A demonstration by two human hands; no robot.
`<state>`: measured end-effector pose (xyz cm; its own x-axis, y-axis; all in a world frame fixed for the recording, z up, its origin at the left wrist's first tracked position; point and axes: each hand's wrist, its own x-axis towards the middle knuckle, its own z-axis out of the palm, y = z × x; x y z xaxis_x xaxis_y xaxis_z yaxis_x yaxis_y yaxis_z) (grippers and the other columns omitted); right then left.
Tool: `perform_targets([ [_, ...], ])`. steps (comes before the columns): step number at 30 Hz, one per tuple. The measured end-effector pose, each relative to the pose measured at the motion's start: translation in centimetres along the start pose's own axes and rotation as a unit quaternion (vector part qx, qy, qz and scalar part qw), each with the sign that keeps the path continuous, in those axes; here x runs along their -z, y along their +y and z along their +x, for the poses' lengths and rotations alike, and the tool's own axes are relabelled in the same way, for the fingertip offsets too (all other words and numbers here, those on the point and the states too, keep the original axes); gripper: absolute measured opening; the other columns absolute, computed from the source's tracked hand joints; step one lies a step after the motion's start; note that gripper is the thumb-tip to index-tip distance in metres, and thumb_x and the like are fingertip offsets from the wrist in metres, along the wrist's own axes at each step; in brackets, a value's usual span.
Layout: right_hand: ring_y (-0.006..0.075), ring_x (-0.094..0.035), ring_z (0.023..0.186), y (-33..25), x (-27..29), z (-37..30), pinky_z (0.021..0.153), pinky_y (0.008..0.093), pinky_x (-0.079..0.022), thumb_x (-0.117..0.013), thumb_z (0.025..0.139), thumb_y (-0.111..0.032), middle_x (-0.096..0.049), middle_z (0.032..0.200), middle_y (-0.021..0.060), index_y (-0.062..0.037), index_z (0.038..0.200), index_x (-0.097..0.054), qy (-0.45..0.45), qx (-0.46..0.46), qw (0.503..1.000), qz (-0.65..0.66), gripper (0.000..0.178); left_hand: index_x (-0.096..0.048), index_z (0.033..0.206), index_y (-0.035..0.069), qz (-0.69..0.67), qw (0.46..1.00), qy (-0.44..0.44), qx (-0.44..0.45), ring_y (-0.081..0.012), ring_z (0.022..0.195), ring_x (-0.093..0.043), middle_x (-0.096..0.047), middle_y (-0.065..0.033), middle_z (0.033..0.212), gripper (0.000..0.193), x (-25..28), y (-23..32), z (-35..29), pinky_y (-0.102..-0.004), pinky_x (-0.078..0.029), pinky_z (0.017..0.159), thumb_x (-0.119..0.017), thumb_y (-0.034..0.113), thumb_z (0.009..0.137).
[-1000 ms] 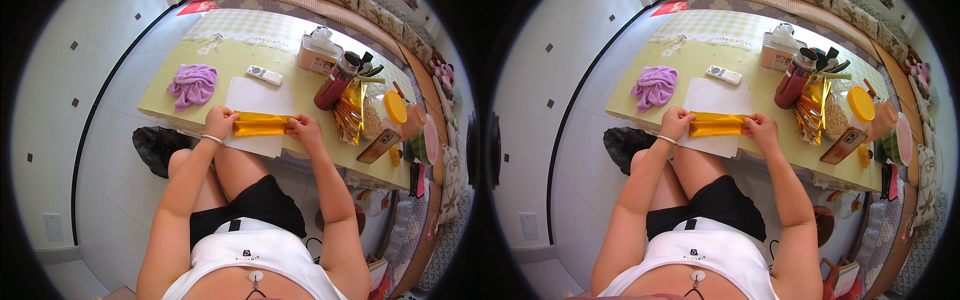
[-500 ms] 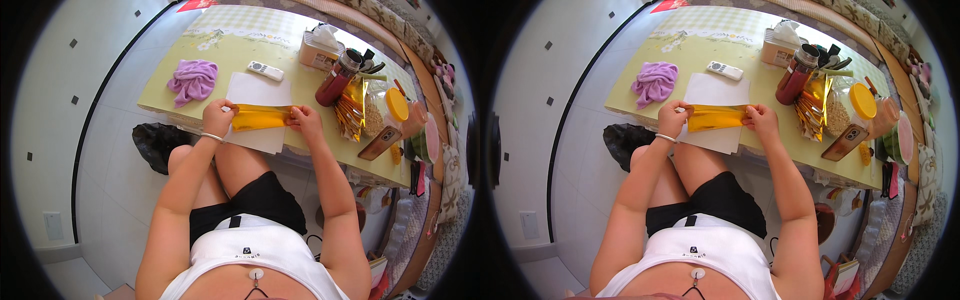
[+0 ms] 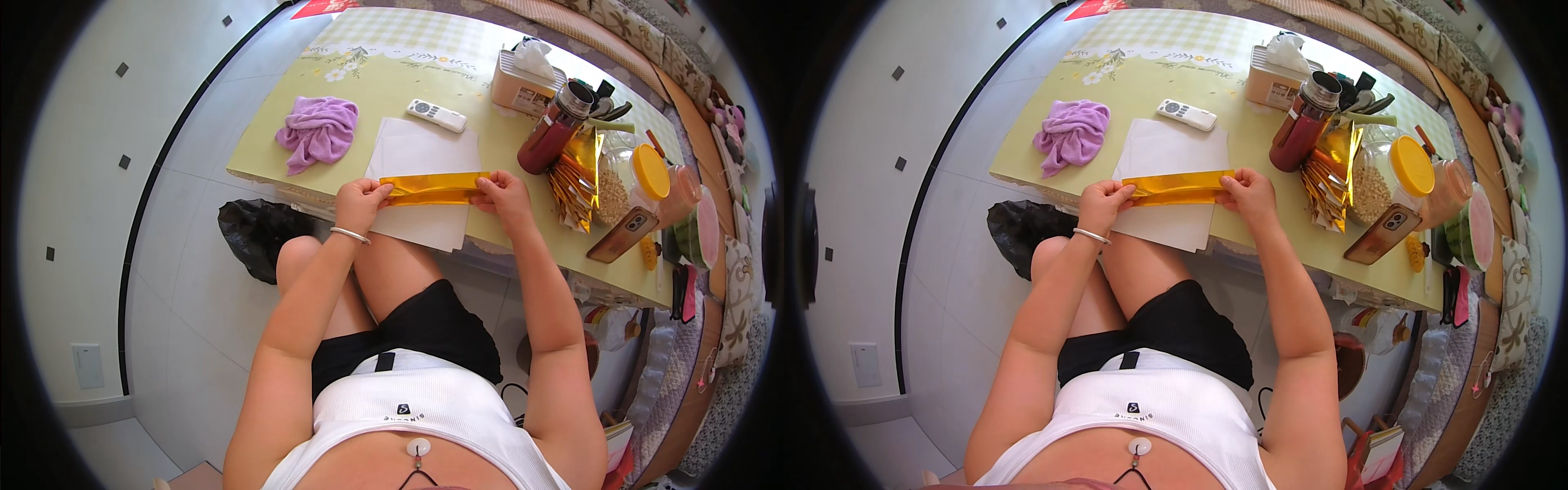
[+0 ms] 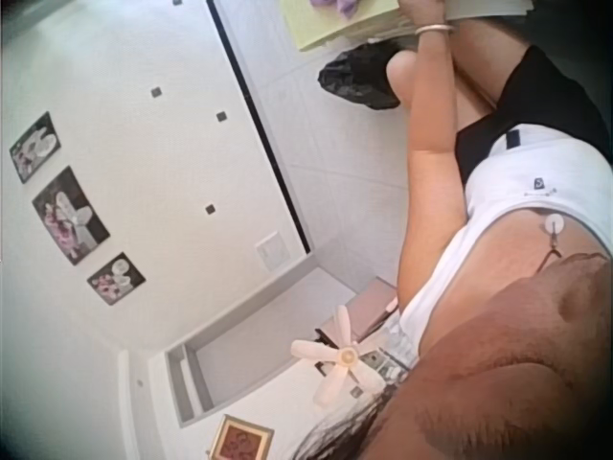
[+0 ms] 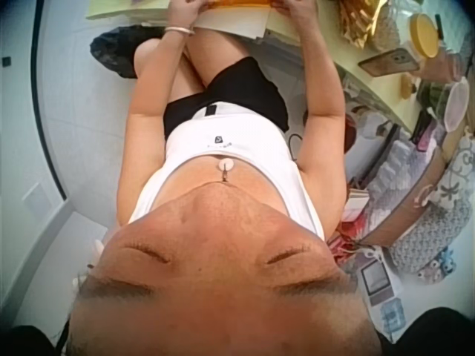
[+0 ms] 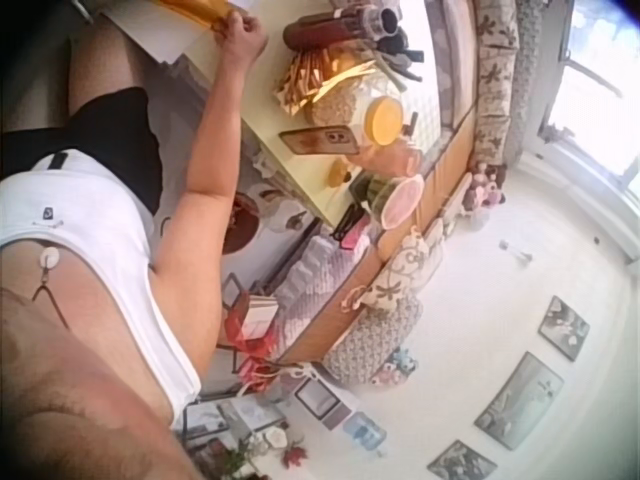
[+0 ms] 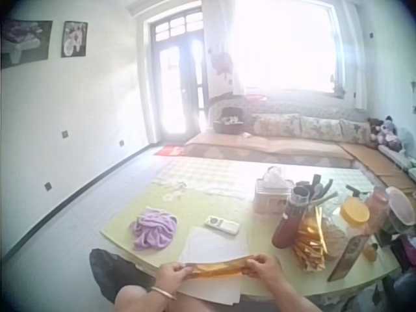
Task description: The person sits on the floor and folds multiple sheets of white paper with gold foil interiors into triangular shapes. They repeatedly pick up a sheet, fold it in half, fold the corners to the center crease, and then fold the bottom point up to form a triangle. The finished folded papers are stacked on the table.
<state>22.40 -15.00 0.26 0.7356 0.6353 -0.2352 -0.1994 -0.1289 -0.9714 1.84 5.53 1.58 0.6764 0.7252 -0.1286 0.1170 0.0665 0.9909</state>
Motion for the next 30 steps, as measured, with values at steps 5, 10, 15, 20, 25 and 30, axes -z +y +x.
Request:
perform_targets([
  [5, 0.0122, -0.070, 0.068, -0.5, 0.0, -0.7, 0.055, 0.0237, -0.055, -0.069, 0.092, -0.013, -0.066, 0.078, 0.0045, -0.0003, 0.082, -0.062, 0.022, 0.016, 0.998, -0.062, 0.017, -0.067, 0.077, -0.002, 0.082, 0.996, 0.019, -0.014, -0.0111, 0.066, -0.064, -0.065, -0.0044, 0.076, 0.015, -0.2, 0.0, 0.1, -0.0231, -0.054, 0.061, -0.077, 0.008, 0.085],
  [10, 0.0113, -0.068, 0.065, -0.6, 0.8, -1.3, 0.056, 0.0249, -0.052, -0.072, 0.087, -0.014, -0.065, 0.070, 0.0053, 0.0010, 0.078, -0.062, 0.036, 0.045, 0.985, -0.160, 0.020, -0.067, 0.073, -0.003, 0.250, 0.959, 0.043, -0.123, -0.0180, 0.070, -0.060, -0.059, -0.0065, 0.081, 0.018, -0.9, 1.0, -0.5, -0.0292, -0.051, 0.066, -0.081, 0.008, 0.074],
  [15, 0.0232, -0.065, 0.063, -1.2, 0.6, -2.0, 0.060, 0.0355, -0.050, -0.073, 0.082, -0.019, -0.066, 0.069, 0.0119, 0.0009, 0.082, -0.064, 0.058, 0.096, 0.942, -0.315, 0.022, -0.069, 0.074, -0.002, 0.262, 0.955, -0.014, -0.136, -0.0189, 0.076, -0.059, -0.057, -0.0094, 0.093, 0.018, 0.1, 0.3, -0.4, -0.0295, -0.051, 0.069, -0.083, 0.009, 0.072],
  [20, 0.0368, -0.060, 0.079, 0.2, 1.0, -1.8, 0.073, 0.0423, -0.049, -0.071, 0.082, -0.023, -0.063, 0.083, 0.0190, 0.0011, 0.080, -0.063, 0.121, 0.190, 0.894, -0.387, 0.026, -0.070, 0.080, -0.001, 0.346, 0.920, -0.044, -0.178, -0.0190, 0.085, -0.059, -0.056, -0.0101, 0.104, 0.027, 0.2, 0.0, -0.7, -0.0313, -0.051, 0.075, -0.087, 0.016, 0.067],
  [25, 0.0369, -0.059, 0.080, 0.0, 1.1, -2.1, 0.075, 0.0429, -0.048, -0.071, 0.082, -0.024, -0.062, 0.085, 0.0197, 0.0025, 0.078, -0.062, 0.138, 0.174, 0.895, -0.387, 0.029, -0.070, 0.094, 0.002, 0.334, 0.902, -0.028, -0.271, -0.0248, 0.101, -0.057, -0.055, -0.0120, 0.110, 0.046, -1.2, 1.2, -2.7, -0.0367, -0.050, 0.082, -0.090, 0.025, 0.060],
  [30, 0.0258, -0.062, 0.065, -1.9, -0.1, -1.2, 0.062, 0.0357, -0.052, -0.070, 0.086, -0.021, -0.064, 0.071, 0.0136, 0.0034, 0.077, -0.061, 0.112, 0.102, 0.943, -0.298, 0.027, -0.069, 0.091, 0.003, 0.378, 0.874, 0.085, -0.294, -0.0283, 0.093, -0.060, -0.060, -0.0106, 0.100, 0.030, -1.6, 1.8, -1.7, -0.0394, -0.050, 0.080, -0.083, 0.009, 0.065],
])
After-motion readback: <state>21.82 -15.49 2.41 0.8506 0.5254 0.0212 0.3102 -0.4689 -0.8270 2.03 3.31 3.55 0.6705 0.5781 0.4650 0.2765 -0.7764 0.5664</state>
